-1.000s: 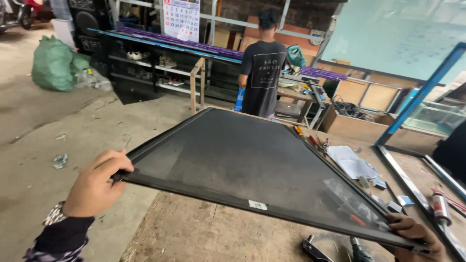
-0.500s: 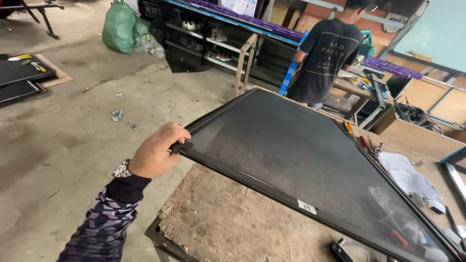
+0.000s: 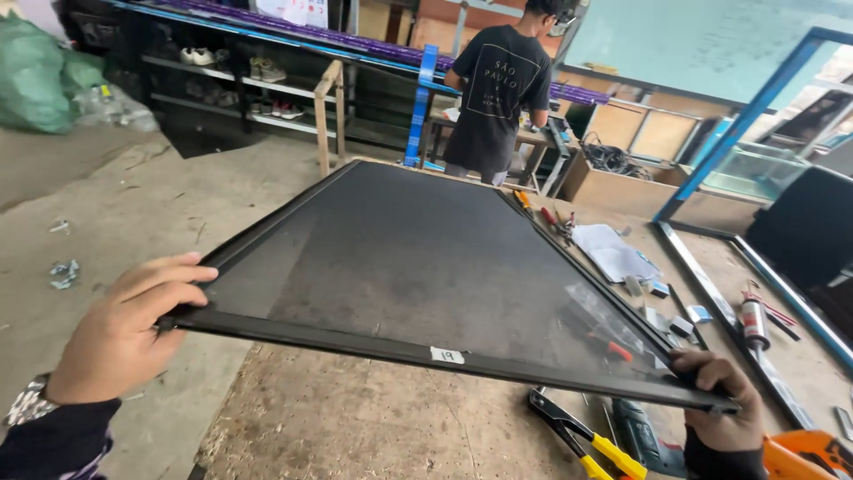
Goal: Assembling a metal screen frame by drilling holes and installing rivets
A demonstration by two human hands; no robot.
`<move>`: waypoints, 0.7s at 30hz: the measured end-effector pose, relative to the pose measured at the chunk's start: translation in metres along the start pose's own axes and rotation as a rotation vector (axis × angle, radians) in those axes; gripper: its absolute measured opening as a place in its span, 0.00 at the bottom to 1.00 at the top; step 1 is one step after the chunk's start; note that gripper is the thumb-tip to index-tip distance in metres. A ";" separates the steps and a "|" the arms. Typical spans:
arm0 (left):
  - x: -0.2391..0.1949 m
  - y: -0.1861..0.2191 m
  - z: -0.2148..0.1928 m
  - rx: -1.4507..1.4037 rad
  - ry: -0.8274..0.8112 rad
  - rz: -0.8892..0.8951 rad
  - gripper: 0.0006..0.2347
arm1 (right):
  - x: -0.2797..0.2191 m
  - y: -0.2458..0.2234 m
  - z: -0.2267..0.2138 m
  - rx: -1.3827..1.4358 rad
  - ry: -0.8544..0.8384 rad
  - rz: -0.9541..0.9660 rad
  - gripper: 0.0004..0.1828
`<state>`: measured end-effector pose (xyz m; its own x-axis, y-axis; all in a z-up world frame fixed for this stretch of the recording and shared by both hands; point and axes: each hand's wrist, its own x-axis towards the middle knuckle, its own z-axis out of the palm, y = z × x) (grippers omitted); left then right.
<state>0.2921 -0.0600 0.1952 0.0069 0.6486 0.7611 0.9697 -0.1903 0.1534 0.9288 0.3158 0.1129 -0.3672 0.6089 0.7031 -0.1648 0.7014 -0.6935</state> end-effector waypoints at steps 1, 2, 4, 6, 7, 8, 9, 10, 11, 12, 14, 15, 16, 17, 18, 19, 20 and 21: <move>-0.004 -0.004 0.001 -0.007 -0.001 0.007 0.13 | -0.001 -0.001 0.002 -0.006 0.007 0.001 0.15; -0.007 -0.008 0.001 0.017 -0.028 -0.031 0.14 | -0.001 -0.002 0.004 -0.004 0.018 -0.007 0.14; -0.013 -0.015 0.004 0.039 -0.052 -0.064 0.15 | -0.001 -0.002 0.005 -0.005 0.033 -0.017 0.13; -0.018 -0.023 0.007 0.046 -0.061 -0.087 0.16 | -0.003 -0.002 0.005 -0.037 0.011 0.035 0.14; -0.019 -0.026 0.008 0.047 -0.064 -0.084 0.16 | -0.002 -0.002 0.006 -0.036 0.015 0.036 0.14; -0.022 -0.028 0.008 0.036 -0.072 -0.112 0.16 | -0.002 -0.002 0.008 -0.041 0.039 0.018 0.15; -0.025 -0.031 0.009 0.026 -0.081 -0.140 0.17 | -0.003 -0.002 0.009 -0.046 0.063 0.001 0.16; -0.023 -0.028 0.007 0.030 -0.085 -0.143 0.17 | -0.003 -0.005 0.010 -0.041 0.062 0.004 0.16; -0.021 -0.026 0.005 -0.031 -0.068 -0.127 0.14 | -0.004 -0.007 0.012 -0.088 0.077 0.018 0.17; -0.019 -0.024 0.003 -0.088 -0.045 -0.109 0.12 | -0.001 -0.008 0.013 -0.134 0.090 0.025 0.18; -0.011 -0.016 -0.001 -0.131 -0.022 -0.113 0.11 | 0.001 -0.023 0.021 -0.164 0.097 0.070 0.17; -0.008 -0.012 -0.003 -0.181 0.000 -0.114 0.10 | 0.001 -0.031 0.024 -0.201 0.106 0.118 0.16; -0.008 -0.015 0.003 -0.171 0.002 -0.123 0.10 | -0.003 -0.016 0.016 -0.192 0.097 0.117 0.16; -0.007 -0.017 0.008 -0.238 0.051 -0.106 0.08 | -0.008 -0.001 0.008 -0.182 0.104 0.034 0.12; -0.007 -0.020 0.011 -0.300 0.103 -0.090 0.08 | -0.010 0.015 0.002 -0.167 0.111 -0.051 0.15; -0.008 -0.018 0.011 -0.284 0.106 -0.099 0.08 | -0.010 0.017 0.004 -0.152 0.101 -0.053 0.15; -0.005 -0.017 0.014 -0.327 0.123 -0.090 0.09 | -0.012 0.015 0.003 -0.144 0.125 0.007 0.13; -0.003 -0.015 0.017 -0.370 0.141 -0.082 0.12 | -0.013 0.014 0.002 -0.137 0.150 0.067 0.15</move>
<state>0.2817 -0.0462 0.1803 -0.1254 0.5701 0.8120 0.8121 -0.4111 0.4141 0.9297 0.3170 0.0934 -0.2314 0.6967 0.6790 -0.0150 0.6953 -0.7185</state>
